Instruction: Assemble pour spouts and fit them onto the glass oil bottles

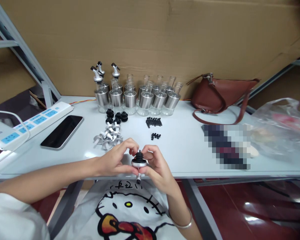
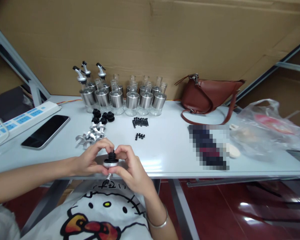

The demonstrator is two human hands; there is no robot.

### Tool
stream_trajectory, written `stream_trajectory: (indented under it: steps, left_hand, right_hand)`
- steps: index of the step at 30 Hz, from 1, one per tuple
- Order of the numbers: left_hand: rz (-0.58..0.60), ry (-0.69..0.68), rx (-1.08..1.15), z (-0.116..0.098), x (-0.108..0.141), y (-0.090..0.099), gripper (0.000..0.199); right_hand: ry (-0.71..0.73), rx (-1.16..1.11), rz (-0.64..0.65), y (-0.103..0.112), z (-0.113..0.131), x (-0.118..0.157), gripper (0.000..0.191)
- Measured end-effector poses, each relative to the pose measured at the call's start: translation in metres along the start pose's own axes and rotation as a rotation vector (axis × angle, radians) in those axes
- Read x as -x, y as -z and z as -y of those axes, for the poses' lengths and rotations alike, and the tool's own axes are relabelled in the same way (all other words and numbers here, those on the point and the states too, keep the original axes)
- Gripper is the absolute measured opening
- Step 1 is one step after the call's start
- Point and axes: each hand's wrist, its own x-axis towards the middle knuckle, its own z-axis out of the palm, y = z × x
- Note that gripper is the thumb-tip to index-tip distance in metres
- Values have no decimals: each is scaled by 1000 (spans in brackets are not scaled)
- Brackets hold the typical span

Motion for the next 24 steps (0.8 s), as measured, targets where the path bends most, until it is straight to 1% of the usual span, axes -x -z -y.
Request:
stream_trajectory:
  steps: [7, 11, 18, 20, 24]
  left_hand:
    - [5, 57, -40, -4, 1, 1, 29]
    - [19, 74, -28, -7, 0, 3, 27]
    - [66, 253, 51, -14, -1, 6, 31]
    - [72, 252, 55, -16, -2, 7, 31]
    - [84, 203, 24, -16, -4, 9, 28]
  right_hand:
    - [14, 42, -20, 2, -4, 1, 33]
    - [40, 48, -1, 3, -4, 1, 30]
    - [47, -19, 53, 2, -1, 1, 27]
    - [44, -5, 43, 3, -2, 1, 28]
    - [41, 43, 28, 5, -5, 2, 30]
